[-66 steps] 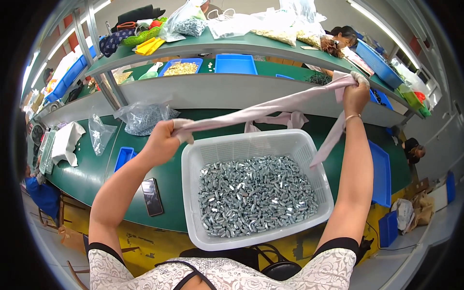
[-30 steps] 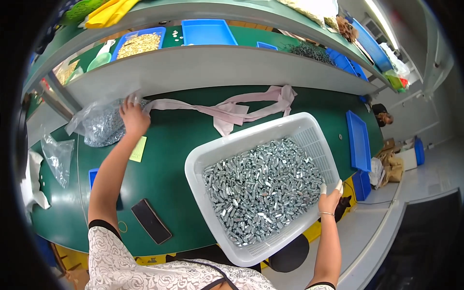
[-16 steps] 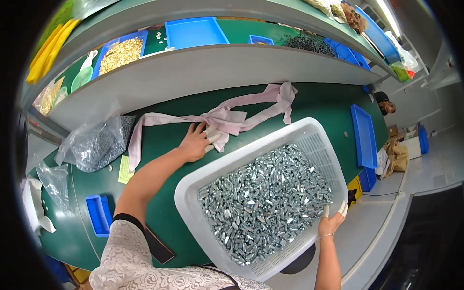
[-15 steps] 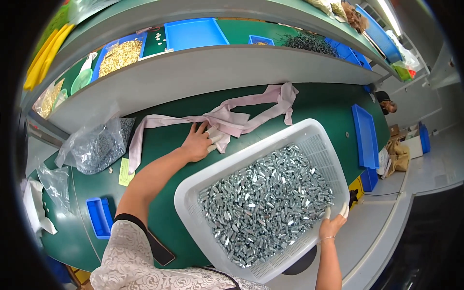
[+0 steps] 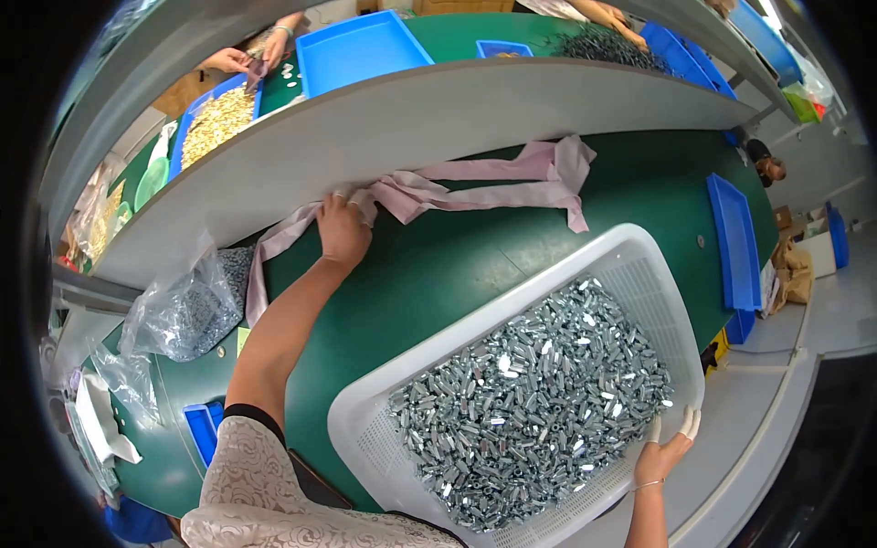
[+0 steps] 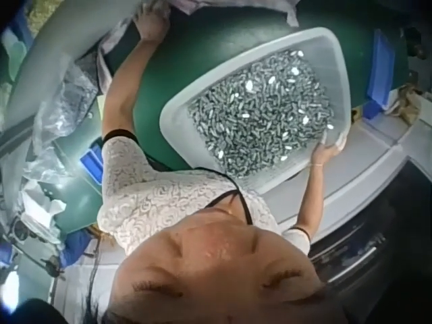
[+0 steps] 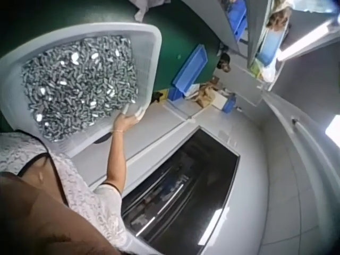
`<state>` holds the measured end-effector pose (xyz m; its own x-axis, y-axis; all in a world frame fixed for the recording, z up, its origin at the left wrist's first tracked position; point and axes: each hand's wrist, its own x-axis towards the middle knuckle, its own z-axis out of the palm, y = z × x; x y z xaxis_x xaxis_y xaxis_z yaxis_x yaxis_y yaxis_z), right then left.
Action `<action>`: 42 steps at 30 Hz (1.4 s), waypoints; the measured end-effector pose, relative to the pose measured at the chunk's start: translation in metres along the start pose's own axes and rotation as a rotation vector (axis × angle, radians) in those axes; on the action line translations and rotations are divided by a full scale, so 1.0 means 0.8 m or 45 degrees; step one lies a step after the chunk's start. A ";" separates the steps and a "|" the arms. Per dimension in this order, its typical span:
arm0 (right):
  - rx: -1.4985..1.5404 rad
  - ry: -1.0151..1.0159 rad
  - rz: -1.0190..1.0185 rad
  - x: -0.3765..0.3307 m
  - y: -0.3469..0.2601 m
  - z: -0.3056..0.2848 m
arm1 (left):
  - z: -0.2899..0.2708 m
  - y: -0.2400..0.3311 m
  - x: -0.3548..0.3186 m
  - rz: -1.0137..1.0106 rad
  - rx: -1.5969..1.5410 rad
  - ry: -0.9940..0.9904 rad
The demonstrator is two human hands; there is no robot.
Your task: Sorting small metal components from a large bin into different trays and storage areas.
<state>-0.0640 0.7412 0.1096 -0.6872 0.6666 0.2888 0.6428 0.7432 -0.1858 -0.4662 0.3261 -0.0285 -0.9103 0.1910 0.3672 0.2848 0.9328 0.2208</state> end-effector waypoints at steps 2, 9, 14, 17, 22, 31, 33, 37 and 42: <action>0.054 0.009 0.002 0.002 -0.008 0.000 | -0.009 0.003 -0.002 -0.079 -0.028 0.202; 0.092 -0.018 0.074 0.000 -0.011 -0.005 | 0.002 0.063 -0.012 0.703 -0.465 -0.070; 0.105 -0.006 0.042 0.000 -0.008 -0.006 | 0.032 0.101 0.013 0.782 -0.186 -0.165; 0.115 0.008 0.043 0.003 -0.007 -0.004 | 0.040 0.105 0.051 0.391 -0.079 -0.249; 0.169 0.004 0.026 0.002 -0.007 0.002 | 0.046 0.098 0.051 0.260 -0.286 -0.102; 0.116 0.014 0.052 0.002 0.000 -0.009 | -0.079 0.008 -0.064 0.037 -0.498 0.241; 0.133 -0.006 0.060 0.000 0.006 0.006 | -0.098 -0.025 -0.107 -0.131 -0.254 0.236; 0.137 0.011 0.054 0.002 0.009 0.003 | -0.150 -0.059 -0.151 -0.382 -0.213 0.232; 0.130 0.016 0.040 0.003 0.006 0.000 | -0.145 -0.109 -0.188 -0.650 0.047 -0.150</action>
<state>-0.0621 0.7465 0.1096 -0.6627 0.6893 0.2927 0.6256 0.7244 -0.2895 -0.3190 0.1803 0.0019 -0.9586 -0.2599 0.1168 -0.2129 0.9258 0.3125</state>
